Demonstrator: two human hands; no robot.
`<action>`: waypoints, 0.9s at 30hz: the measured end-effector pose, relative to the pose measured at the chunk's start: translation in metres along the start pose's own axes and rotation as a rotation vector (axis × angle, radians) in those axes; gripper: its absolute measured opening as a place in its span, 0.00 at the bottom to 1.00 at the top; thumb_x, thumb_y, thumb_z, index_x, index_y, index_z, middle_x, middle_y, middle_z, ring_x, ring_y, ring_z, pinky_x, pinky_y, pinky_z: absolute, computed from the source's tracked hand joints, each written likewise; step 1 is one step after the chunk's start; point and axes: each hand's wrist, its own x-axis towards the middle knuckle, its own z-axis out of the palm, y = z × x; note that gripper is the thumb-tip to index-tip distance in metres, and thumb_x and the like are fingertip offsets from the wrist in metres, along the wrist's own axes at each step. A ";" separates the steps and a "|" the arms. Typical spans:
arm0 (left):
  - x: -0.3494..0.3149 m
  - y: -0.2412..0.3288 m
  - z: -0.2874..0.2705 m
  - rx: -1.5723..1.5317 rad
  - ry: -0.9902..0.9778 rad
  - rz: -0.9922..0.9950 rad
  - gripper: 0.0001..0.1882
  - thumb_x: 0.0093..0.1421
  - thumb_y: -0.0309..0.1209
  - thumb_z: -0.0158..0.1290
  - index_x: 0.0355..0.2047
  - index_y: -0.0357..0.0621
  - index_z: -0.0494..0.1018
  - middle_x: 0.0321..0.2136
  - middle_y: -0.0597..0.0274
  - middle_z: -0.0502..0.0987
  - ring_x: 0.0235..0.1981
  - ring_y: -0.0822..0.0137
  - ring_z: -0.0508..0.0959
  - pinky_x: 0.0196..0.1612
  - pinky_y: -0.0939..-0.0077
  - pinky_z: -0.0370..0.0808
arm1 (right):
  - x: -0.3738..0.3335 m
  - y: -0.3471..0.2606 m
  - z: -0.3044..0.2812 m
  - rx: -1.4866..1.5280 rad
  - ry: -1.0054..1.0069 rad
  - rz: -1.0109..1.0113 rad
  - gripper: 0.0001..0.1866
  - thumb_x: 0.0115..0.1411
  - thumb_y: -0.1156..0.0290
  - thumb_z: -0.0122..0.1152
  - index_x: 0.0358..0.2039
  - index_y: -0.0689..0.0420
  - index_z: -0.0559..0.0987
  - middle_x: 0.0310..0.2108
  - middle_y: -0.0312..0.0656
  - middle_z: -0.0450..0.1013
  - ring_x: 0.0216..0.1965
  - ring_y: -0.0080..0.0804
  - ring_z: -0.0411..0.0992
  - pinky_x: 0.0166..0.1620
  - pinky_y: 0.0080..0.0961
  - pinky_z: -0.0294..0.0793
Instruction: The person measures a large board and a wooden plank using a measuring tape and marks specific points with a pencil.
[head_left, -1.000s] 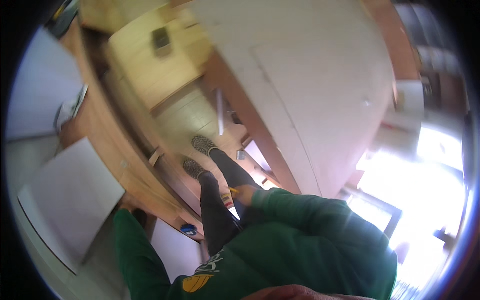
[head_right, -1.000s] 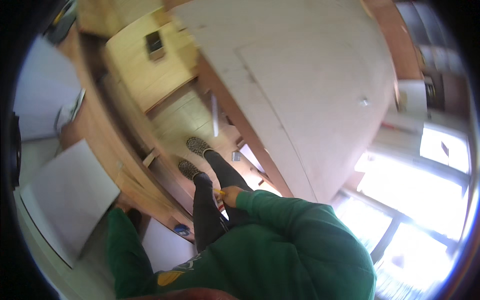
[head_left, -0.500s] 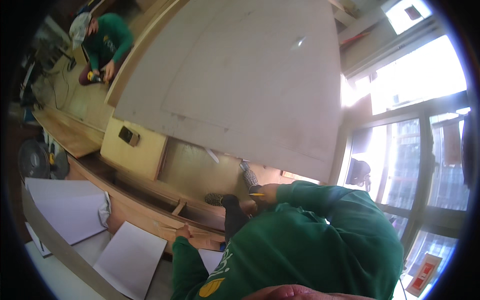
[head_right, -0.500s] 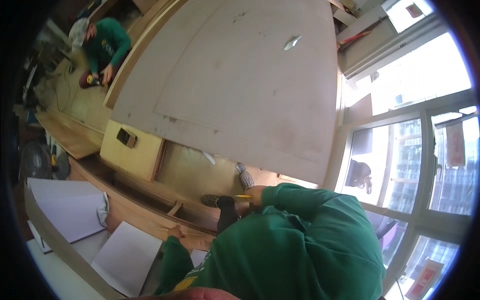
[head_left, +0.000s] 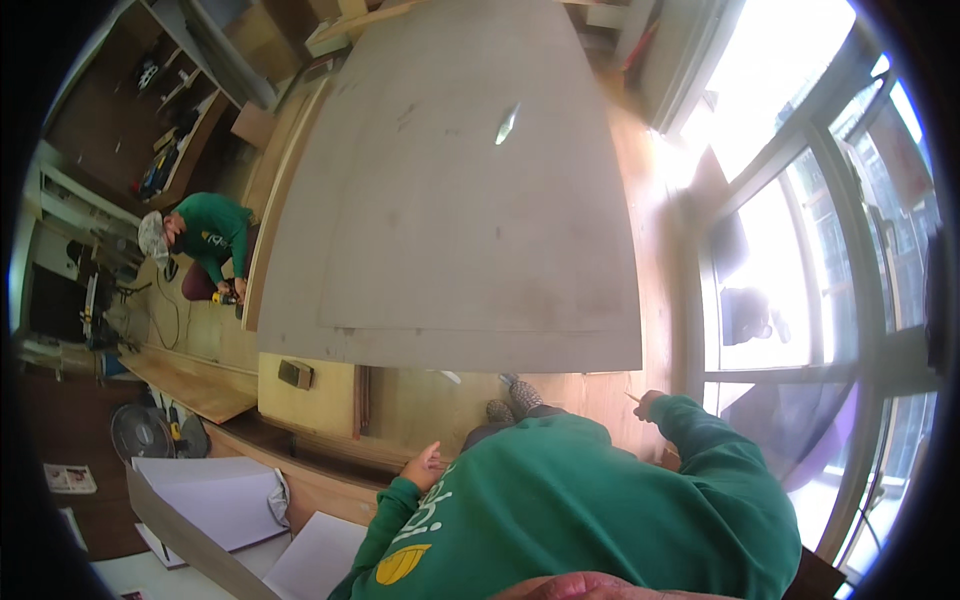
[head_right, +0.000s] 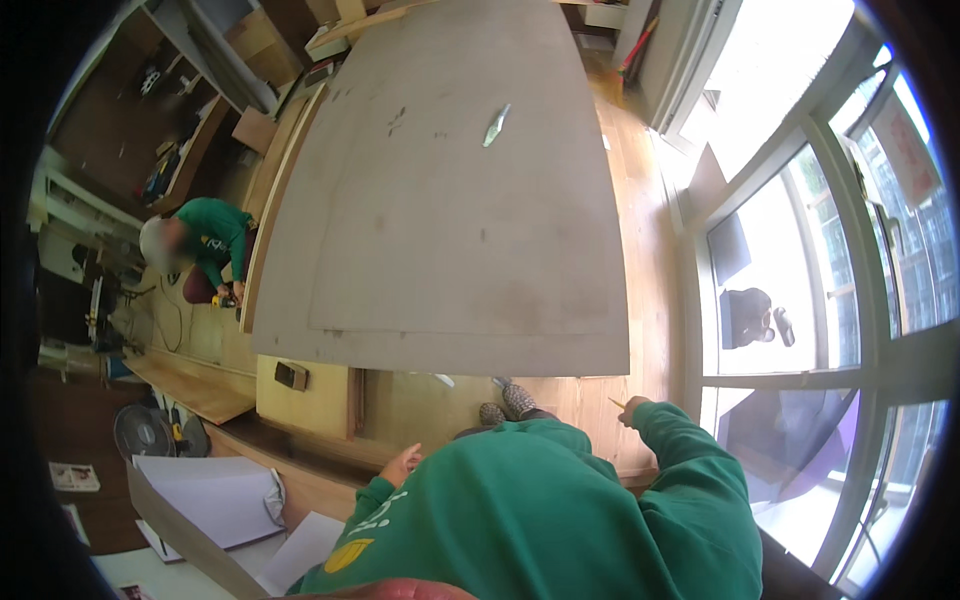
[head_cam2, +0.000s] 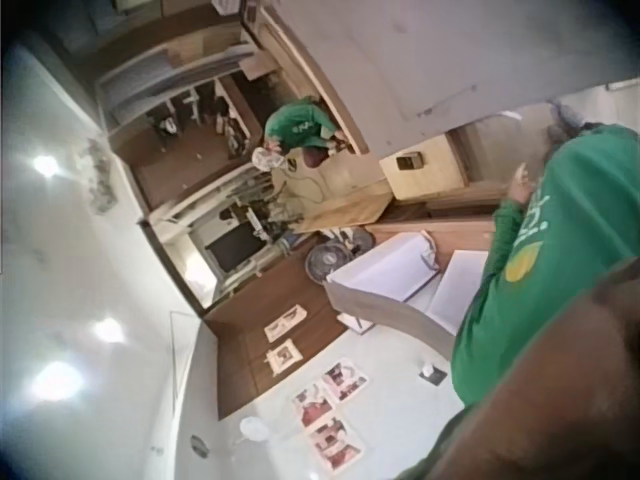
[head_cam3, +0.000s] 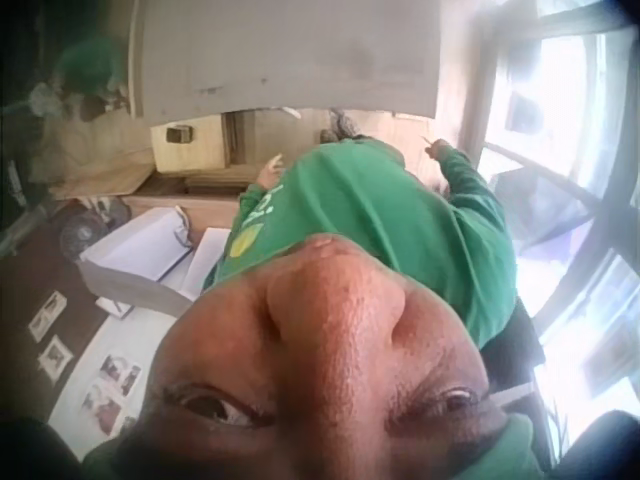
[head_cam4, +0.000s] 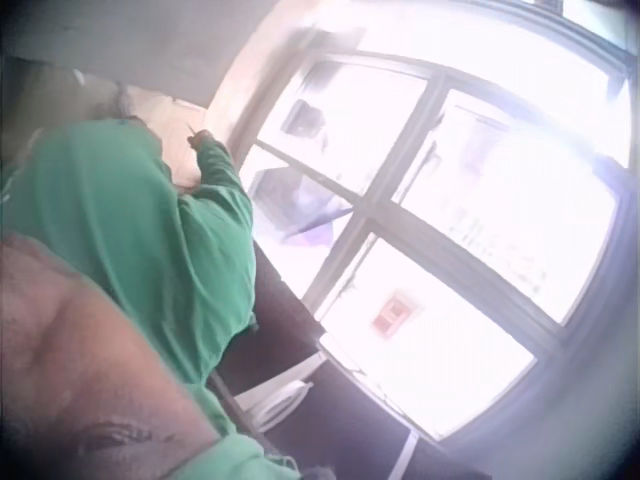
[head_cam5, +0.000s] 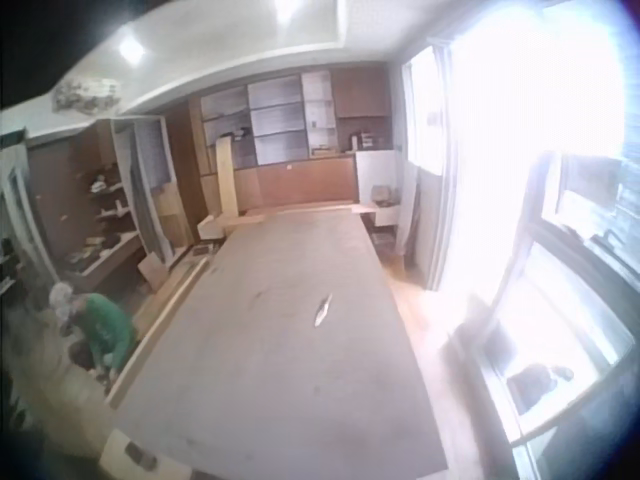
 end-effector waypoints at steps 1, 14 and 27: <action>0.011 -0.001 0.000 -0.063 -0.055 0.035 0.22 0.57 0.25 0.48 0.53 0.38 0.66 0.22 0.59 0.77 0.26 0.71 0.76 0.30 0.75 0.74 | 0.000 0.015 0.015 0.023 -0.002 0.009 0.21 0.59 0.53 0.50 0.26 0.58 0.81 0.22 0.39 0.77 0.25 0.32 0.75 0.32 0.30 0.75; 0.091 0.117 -0.003 0.151 -0.110 -0.051 0.21 0.59 0.38 0.55 0.48 0.36 0.69 0.25 0.63 0.76 0.24 0.75 0.74 0.29 0.80 0.72 | -0.082 0.030 0.154 1.044 0.359 0.268 0.20 0.61 0.56 0.50 0.31 0.62 0.79 0.22 0.45 0.76 0.20 0.33 0.74 0.30 0.32 0.74; 0.170 0.208 0.181 -0.337 -0.290 -0.285 0.19 0.62 0.40 0.51 0.46 0.38 0.69 0.34 0.59 0.77 0.33 0.70 0.77 0.35 0.77 0.75 | -0.033 0.185 0.210 0.999 0.869 0.379 0.21 0.60 0.54 0.52 0.33 0.63 0.78 0.22 0.51 0.74 0.22 0.44 0.74 0.31 0.37 0.73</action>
